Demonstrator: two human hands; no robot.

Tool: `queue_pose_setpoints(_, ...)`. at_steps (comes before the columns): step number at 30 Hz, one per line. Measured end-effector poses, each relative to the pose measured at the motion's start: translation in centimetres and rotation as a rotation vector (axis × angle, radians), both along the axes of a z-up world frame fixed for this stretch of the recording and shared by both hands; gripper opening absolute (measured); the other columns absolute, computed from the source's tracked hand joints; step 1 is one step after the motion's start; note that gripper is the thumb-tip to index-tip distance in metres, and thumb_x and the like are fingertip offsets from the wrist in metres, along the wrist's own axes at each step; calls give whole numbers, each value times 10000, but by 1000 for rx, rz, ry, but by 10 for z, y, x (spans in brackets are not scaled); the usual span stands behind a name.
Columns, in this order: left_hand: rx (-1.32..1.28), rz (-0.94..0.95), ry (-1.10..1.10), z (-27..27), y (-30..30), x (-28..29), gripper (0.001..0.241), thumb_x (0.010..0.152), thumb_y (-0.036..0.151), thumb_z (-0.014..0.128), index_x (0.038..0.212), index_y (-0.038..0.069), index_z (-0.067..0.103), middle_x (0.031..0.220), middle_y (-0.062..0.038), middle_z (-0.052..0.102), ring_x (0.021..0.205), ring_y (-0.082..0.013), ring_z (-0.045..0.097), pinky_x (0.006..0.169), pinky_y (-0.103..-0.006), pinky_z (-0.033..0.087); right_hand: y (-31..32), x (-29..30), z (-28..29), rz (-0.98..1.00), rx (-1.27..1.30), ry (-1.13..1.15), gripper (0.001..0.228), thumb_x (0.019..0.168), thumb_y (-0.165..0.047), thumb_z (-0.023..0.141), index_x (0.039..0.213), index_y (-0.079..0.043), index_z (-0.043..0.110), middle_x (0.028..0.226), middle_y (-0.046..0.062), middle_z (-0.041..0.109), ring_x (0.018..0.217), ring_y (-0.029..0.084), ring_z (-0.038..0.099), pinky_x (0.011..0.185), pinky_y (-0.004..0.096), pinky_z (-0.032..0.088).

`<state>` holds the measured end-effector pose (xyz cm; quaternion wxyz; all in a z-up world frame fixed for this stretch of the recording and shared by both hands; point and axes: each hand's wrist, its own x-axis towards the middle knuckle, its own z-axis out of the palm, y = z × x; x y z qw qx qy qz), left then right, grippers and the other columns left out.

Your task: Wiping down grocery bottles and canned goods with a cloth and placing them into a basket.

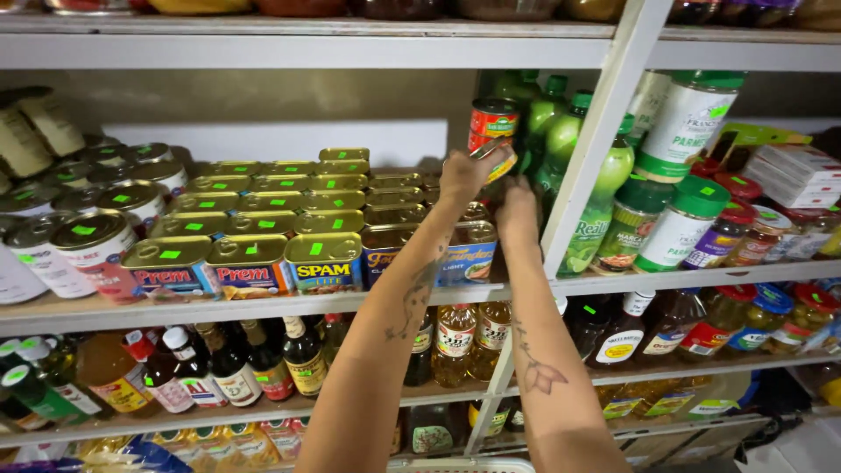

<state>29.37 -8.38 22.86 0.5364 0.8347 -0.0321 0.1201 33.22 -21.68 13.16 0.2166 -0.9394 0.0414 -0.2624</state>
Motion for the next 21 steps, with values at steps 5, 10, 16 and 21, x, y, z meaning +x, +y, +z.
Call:
queue_pose_setpoints(5,-199,-31,-159,21,14,-34,736,661,617,734,1098,25,727,1054,-235,746,1119,-365,689,961,-521,545,12,-52,30,74,241,-350,331,880,109,563,1185,18,652,1179,285,674,1185,478,610,971,592,501)
queue_pose_setpoints(10,-380,-107,-217,29,46,-76,926,631,611,722,1273,-38,572,948,-232,723,831,-297,721,718,-363,564,33,-99,46,79,134,-599,593,735,203,621,1301,48,536,1366,297,505,1197,543,521,1030,595,461)
queue_pose_setpoints(16,-445,-430,-335,4,101,-209,765,807,448,693,1370,-33,501,1261,-194,656,1067,-240,681,899,-300,587,48,-253,41,245,25,-660,401,854,122,726,1219,62,570,1254,221,532,1099,391,527,937,459,451)
queue_pose_setpoints(21,-381,-626,67,-75,133,-280,742,699,269,695,1354,-25,510,1300,-156,630,1184,-252,604,1079,-367,462,16,-344,-44,361,85,-322,246,856,157,730,1054,80,606,1161,229,629,1023,400,576,911,477,467)
